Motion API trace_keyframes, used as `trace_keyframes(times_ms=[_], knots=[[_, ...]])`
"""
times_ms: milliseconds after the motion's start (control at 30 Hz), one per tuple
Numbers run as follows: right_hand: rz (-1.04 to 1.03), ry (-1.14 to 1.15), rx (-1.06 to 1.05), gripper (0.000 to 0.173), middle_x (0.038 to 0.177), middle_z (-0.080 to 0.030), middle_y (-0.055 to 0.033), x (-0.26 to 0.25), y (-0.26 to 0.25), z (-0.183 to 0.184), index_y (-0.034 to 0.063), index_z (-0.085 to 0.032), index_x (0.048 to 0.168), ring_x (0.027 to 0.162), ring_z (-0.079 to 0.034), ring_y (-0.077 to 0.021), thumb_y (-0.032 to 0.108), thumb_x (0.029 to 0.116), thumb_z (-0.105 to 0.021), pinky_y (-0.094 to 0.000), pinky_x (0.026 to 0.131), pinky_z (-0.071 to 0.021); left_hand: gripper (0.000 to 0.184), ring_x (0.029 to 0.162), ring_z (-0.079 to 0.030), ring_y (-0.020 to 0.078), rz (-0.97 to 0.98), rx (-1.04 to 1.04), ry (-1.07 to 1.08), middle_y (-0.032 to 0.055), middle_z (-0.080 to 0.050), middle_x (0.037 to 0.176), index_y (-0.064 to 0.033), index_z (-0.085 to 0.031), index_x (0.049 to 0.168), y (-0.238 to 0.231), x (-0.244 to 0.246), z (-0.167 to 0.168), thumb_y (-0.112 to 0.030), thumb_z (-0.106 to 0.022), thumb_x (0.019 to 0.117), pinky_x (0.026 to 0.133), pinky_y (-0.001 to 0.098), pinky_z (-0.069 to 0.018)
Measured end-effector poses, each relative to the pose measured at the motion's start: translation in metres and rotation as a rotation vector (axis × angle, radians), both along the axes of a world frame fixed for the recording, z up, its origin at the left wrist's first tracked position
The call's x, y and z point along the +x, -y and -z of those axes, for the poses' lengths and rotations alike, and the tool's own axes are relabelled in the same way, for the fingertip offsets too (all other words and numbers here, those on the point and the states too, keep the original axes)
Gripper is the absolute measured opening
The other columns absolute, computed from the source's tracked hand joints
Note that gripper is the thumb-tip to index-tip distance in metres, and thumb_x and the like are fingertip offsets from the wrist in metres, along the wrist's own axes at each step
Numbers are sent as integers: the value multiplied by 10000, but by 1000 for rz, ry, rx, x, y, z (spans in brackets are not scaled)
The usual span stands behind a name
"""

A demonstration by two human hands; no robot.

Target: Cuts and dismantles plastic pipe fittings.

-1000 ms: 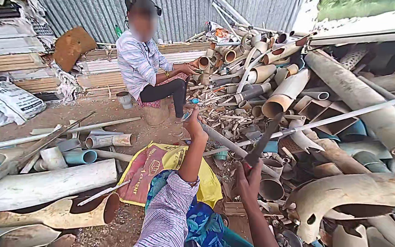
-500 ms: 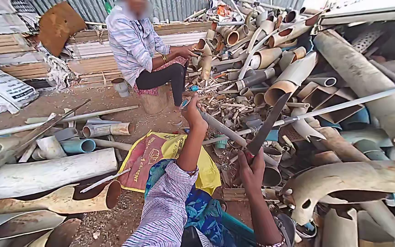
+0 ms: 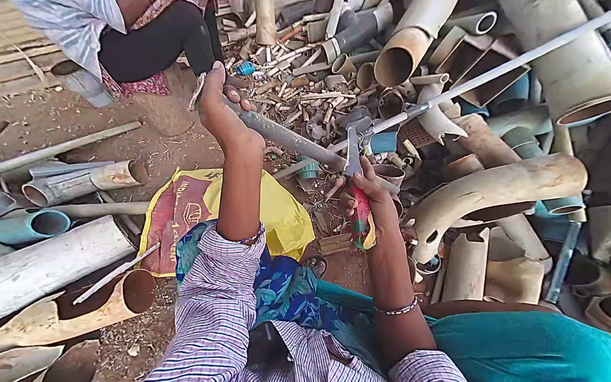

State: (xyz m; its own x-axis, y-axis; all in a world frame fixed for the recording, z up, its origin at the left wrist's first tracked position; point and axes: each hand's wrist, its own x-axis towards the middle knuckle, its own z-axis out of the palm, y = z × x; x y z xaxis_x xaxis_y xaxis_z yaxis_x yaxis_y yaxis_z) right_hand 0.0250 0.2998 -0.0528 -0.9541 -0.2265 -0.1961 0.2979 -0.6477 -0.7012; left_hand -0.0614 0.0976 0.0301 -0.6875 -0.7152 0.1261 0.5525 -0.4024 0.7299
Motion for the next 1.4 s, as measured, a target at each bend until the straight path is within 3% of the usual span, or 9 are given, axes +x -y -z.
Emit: trace_keyframes(times_ms=[367,633,867,933,1000,1100,1233,1300,1400], knots=[[-79,-41,-34,545,787,-619,-36,-6,24,-5,169,-90,1587,451,-548,-43,55,1074,-234,-154,383,-458,253,420,-449,51,-6,109,38,-59,-442,555,-146,-521,787,-4,-2,-1,-123,-547,1037,443,184,-465],[41,-51,-66,448,768,-646,-27,-1,7,-11,164,-185,1544,440,-549,-26,103,1100,-191,-143,375,-454,251,413,-439,56,2,124,42,-52,-437,544,-123,-562,773,-3,12,-7,-124,-568,1024,446,192,-465],[176,147,-199,243,764,-667,-52,-3,11,-13,121,-377,1305,442,-575,-32,104,1099,-251,-142,365,-449,263,425,-451,52,-4,132,21,-52,-444,543,-135,-525,766,-5,16,-9,-112,-574,1024,458,189,-461],[227,53,-63,363,763,-660,-34,7,22,-20,165,-282,1435,427,-554,-28,49,1091,-264,-145,364,-446,281,428,-460,56,-6,119,-11,-47,-453,538,-125,-531,751,-7,16,-11,-96,-560,1028,461,191,-460],[319,-214,141,706,830,-648,-29,23,32,-24,160,27,1621,444,-554,-43,-29,1038,-322,-168,388,-474,276,432,-455,53,-9,120,-6,-49,-452,548,-124,-540,756,-8,18,-13,-91,-566,1029,460,181,-453],[570,-593,315,904,978,-609,-50,36,47,-13,54,241,1555,513,-589,-50,5,968,-444,-207,449,-533,257,438,-443,53,-1,138,13,-48,-448,573,-131,-531,767,-8,21,-12,-99,-582,1018,456,180,-452],[454,-552,473,711,981,-534,-64,42,79,33,-175,-77,1491,687,-589,5,58,979,-512,-182,650,-537,259,422,-444,59,-1,146,17,-40,-449,570,-129,-508,766,-8,22,-14,-99,-594,1008,438,191,-458],[115,-272,482,368,699,-552,-26,43,84,35,-57,-389,1341,510,-566,-66,-25,992,-502,-235,512,-533,245,431,-436,64,-17,163,29,-37,-443,579,-130,-507,787,-9,22,-16,-91,-601,1010,443,194,-445],[171,-497,532,466,677,-535,27,51,84,26,-107,-395,1415,480,-522,-13,32,979,-481,-191,485,-493,230,423,-437,64,-30,173,36,-35,-444,571,-117,-519,796,-4,21,-18,-80,-604,1007,440,189,-449]])
